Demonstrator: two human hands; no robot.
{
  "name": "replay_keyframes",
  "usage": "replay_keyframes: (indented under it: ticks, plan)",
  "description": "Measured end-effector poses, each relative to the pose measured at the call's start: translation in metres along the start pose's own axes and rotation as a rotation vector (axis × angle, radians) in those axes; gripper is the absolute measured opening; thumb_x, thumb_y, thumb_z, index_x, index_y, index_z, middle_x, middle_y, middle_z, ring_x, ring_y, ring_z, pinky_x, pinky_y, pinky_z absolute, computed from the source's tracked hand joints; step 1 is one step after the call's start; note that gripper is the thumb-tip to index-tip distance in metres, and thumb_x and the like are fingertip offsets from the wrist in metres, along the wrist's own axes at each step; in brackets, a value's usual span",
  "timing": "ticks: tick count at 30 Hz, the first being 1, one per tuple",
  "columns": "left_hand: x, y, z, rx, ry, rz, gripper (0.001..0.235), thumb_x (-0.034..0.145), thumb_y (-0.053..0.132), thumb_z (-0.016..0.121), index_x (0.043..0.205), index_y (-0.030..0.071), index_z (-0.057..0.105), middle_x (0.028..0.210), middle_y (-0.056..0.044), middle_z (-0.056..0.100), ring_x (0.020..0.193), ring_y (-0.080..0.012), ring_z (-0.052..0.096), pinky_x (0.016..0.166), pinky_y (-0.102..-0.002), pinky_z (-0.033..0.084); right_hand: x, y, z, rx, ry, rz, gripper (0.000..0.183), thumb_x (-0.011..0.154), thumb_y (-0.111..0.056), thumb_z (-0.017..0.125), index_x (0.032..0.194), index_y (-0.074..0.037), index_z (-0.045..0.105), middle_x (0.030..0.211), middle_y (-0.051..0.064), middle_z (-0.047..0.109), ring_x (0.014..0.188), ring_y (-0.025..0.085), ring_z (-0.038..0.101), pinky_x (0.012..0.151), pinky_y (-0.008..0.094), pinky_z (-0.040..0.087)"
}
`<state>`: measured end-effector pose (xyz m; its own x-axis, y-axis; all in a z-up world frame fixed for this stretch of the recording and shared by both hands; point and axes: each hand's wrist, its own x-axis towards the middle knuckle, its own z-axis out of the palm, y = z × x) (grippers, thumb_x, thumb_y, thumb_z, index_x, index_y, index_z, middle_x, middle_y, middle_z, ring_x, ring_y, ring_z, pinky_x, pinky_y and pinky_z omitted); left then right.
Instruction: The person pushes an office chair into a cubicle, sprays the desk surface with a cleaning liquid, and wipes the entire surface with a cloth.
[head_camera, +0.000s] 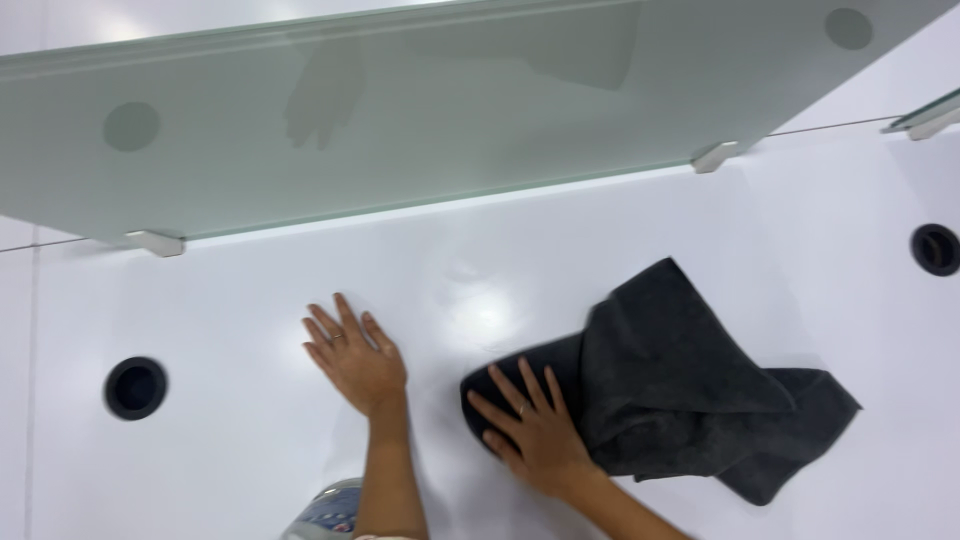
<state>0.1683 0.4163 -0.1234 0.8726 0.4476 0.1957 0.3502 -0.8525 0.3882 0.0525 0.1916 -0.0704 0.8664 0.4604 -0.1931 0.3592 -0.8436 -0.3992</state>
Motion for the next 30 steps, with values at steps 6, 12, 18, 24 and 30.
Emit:
replay_keyframes:
  ticks: [6,12,18,24,30]
  plan:
    - [-0.003,0.006,-0.007,-0.037,-0.001,-0.033,0.050,0.110,0.032,0.038,0.155,0.011,0.046,0.166,-0.020,0.031,0.156,-0.0352,0.023,0.127,-0.050,0.015,0.100,0.010,-0.021,-0.051,0.205,-0.095,0.050,0.102,-0.041,0.048,0.151,-0.032,0.049,0.164,0.009,0.033,0.150,0.044,0.026,0.119,0.064,0.013]
    - [-0.003,0.008,-0.008,-0.028,-0.010,-0.039,0.050,0.110,0.031,0.038,0.156,0.012,0.045,0.165,-0.019,0.033,0.156,-0.0336,0.024,0.127,-0.050,0.016,0.204,0.029,-0.023,-0.115,0.326,-0.065,0.050,0.107,-0.045,0.039,0.155,-0.031,0.045,0.167,0.008,0.031,0.153,0.043,0.020,0.121,0.064,0.009]
    - [-0.001,0.008,-0.006,-0.006,-0.021,-0.054,0.050,0.110,0.033,0.039,0.155,0.014,0.046,0.164,-0.019,0.035,0.156,-0.0328,0.023,0.127,-0.050,0.015,0.256,0.044,-0.022,-0.104,0.305,0.016,0.054,0.107,-0.050,0.035,0.158,-0.034,0.039,0.164,0.010,0.031,0.152,0.043,0.018,0.121,0.062,0.005]
    - [-0.001,0.008,-0.007,-0.058,-0.005,-0.067,0.049,0.109,0.034,0.041,0.154,0.015,0.049,0.164,-0.018,0.037,0.155,-0.0338,0.024,0.127,-0.050,0.015,0.240,0.079,-0.041,-0.088,0.277,-0.024,0.061,0.103,-0.059,0.038,0.158,-0.034,0.037,0.165,0.011,0.034,0.153,0.039,0.021,0.125,0.054,0.008]
    - [-0.001,0.007,-0.003,-0.063,0.032,-0.035,0.049,0.109,0.032,0.045,0.154,0.013,0.050,0.164,-0.019,0.037,0.154,-0.0355,0.026,0.126,-0.050,0.016,0.196,0.150,-0.079,-0.075,0.241,0.093,0.062,0.104,-0.060,0.041,0.159,-0.032,0.037,0.164,0.013,0.032,0.156,0.039,0.017,0.126,0.053,0.008]
